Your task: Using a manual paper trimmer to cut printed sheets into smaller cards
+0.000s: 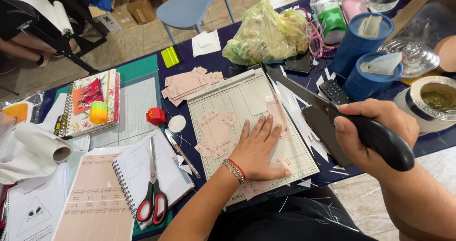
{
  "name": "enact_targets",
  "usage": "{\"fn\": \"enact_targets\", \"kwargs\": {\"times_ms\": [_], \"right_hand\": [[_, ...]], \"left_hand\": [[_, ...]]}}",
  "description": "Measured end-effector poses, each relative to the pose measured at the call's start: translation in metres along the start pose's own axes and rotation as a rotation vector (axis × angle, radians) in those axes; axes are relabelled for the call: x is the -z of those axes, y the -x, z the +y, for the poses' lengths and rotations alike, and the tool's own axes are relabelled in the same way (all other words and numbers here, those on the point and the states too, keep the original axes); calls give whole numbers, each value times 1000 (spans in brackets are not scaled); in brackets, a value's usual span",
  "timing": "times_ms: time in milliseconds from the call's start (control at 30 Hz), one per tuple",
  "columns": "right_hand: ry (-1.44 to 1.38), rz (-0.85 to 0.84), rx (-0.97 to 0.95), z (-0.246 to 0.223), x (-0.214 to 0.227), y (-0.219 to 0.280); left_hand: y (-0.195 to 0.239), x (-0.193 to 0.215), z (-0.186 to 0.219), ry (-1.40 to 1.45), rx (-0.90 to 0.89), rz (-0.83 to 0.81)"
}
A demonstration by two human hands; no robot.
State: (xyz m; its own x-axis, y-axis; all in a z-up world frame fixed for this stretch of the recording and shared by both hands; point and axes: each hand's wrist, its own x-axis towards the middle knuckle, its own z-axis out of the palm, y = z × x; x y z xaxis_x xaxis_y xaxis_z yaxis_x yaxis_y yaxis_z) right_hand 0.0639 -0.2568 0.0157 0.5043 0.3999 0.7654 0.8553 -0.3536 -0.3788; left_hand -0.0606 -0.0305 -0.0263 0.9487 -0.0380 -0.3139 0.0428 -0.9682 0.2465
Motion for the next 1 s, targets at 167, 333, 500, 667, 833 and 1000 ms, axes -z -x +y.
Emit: {"fn": "enact_targets", "kwargs": {"times_ms": [167,333,500,667,833,1000], "right_hand": [[-5,-40,-52,1,0,-1],[-38,-15,-36,-3,-1,0],[-27,-15,-27,0,-1,2],[-34,-7,-23,-2,-2,17],[-125,-10,60,-1,-3,35],[-226,62,141,12,-14,64]], "left_hand": [[-7,12,3,36,16,-6],[-41,13,-11,-13,48,102],[-74,-6,-24,-36,99,221],[-81,-19,-20,-22,155,368],[-85,-24,-22,-31,167,454],[-84,-25,-23,31,141,424]]}}
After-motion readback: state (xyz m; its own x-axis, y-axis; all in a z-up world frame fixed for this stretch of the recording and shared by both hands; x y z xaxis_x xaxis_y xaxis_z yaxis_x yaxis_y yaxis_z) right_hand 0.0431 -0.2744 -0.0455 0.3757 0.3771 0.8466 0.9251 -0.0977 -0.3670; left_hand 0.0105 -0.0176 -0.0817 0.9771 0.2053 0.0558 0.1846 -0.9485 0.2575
